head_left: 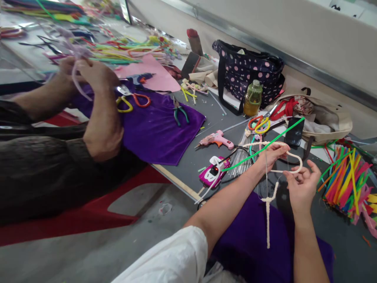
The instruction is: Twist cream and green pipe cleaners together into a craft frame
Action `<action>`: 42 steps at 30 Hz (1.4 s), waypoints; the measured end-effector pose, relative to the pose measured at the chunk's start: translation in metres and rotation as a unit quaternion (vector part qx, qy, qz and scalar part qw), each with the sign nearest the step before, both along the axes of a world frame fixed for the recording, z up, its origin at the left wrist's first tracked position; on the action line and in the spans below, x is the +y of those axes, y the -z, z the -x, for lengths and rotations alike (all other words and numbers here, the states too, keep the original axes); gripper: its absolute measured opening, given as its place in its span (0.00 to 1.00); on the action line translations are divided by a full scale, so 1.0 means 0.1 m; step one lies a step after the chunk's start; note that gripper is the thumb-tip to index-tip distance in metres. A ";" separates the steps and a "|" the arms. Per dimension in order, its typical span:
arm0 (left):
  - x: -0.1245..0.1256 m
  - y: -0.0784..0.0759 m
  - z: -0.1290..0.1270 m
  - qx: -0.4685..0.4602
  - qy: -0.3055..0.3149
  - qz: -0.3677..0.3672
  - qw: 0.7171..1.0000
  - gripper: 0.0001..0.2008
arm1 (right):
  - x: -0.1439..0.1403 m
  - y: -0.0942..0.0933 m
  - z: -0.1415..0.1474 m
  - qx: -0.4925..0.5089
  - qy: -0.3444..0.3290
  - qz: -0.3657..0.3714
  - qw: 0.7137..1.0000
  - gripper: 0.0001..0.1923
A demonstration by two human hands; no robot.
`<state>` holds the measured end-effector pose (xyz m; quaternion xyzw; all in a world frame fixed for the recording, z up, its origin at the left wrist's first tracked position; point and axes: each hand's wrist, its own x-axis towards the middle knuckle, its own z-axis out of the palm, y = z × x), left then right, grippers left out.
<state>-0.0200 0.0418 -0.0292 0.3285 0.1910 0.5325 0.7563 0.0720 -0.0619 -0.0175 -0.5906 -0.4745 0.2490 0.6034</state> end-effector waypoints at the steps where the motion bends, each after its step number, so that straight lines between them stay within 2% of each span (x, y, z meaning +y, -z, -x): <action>1: -0.01 0.00 0.00 -0.003 0.004 -0.003 1.000 0.18 | 0.01 -0.01 0.02 0.032 -0.024 0.023 0.999 0.33; 5: -0.03 -0.01 -0.01 -0.007 0.029 0.001 1.000 0.18 | 0.00 -0.03 0.09 0.152 -0.165 0.113 0.968 0.21; 7: -0.03 -0.02 -0.01 -0.008 0.031 0.002 0.999 0.18 | -0.01 -0.02 0.08 0.165 -0.224 0.143 0.950 0.15; 9: -0.04 -0.02 0.00 -0.012 0.032 -0.002 0.999 0.18 | -0.02 -0.01 0.01 0.137 -0.265 0.165 0.940 0.13; 11: -0.04 -0.03 0.01 -0.022 0.039 -0.005 0.999 0.17 | -0.01 -0.01 -0.11 0.088 -0.291 0.182 0.935 0.14; 13: -0.04 -0.04 0.02 -0.038 0.044 -0.008 0.998 0.17 | -0.01 -0.02 -0.27 0.026 -0.293 0.189 0.937 0.15; 14: -0.04 -0.04 0.02 -0.044 0.048 -0.009 0.998 0.17 | 0.00 -0.03 -0.34 -0.017 -0.267 0.178 0.947 0.14; 16: -0.05 -0.05 0.03 -0.047 0.060 -0.012 0.997 0.17 | 0.01 -0.04 -0.47 -0.106 -0.172 0.122 0.972 0.10; 18: -0.05 -0.06 0.03 -0.043 0.070 -0.020 0.996 0.17 | 0.02 -0.04 -0.56 -0.174 -0.091 0.066 0.978 0.10; 22: -0.05 -0.07 0.03 -0.040 0.080 -0.045 0.995 0.18 | 0.04 0.00 -0.67 -0.279 0.042 -0.020 0.959 0.11; 24: -0.05 -0.07 0.04 -0.032 0.092 -0.048 0.994 0.18 | 0.03 0.01 -0.69 -0.310 0.114 -0.035 0.943 0.11; 26: -0.05 -0.07 0.05 -0.013 0.108 -0.038 0.993 0.19 | 0.02 0.01 -0.68 -0.312 0.155 -0.023 0.937 0.11; 28: -0.05 -0.07 0.05 0.006 0.115 -0.026 0.993 0.19 | 0.02 0.00 -0.63 -0.259 0.131 0.014 0.957 0.13; 31: -0.06 -0.07 0.04 0.014 0.100 -0.024 0.995 0.20 | 0.02 -0.01 -0.49 -0.050 0.016 0.079 0.996 0.17; 33: -0.07 -0.08 0.04 0.012 0.082 -0.024 0.996 0.20 | 0.03 -0.05 -0.40 0.069 -0.044 0.100 0.992 0.19; 36: -0.08 -0.09 0.04 0.008 0.065 -0.019 0.998 0.19 | 0.01 -0.12 -0.31 0.162 -0.083 0.100 0.978 0.18; 39: -0.07 -0.08 0.05 -0.001 0.058 -0.014 0.998 0.17 | 0.01 -0.16 -0.31 0.236 -0.066 0.069 0.967 0.17; 42: -0.06 -0.05 0.03 -0.014 0.058 -0.008 0.998 0.16 | 0.04 -0.10 -0.32 0.332 -0.029 0.039 0.942 0.14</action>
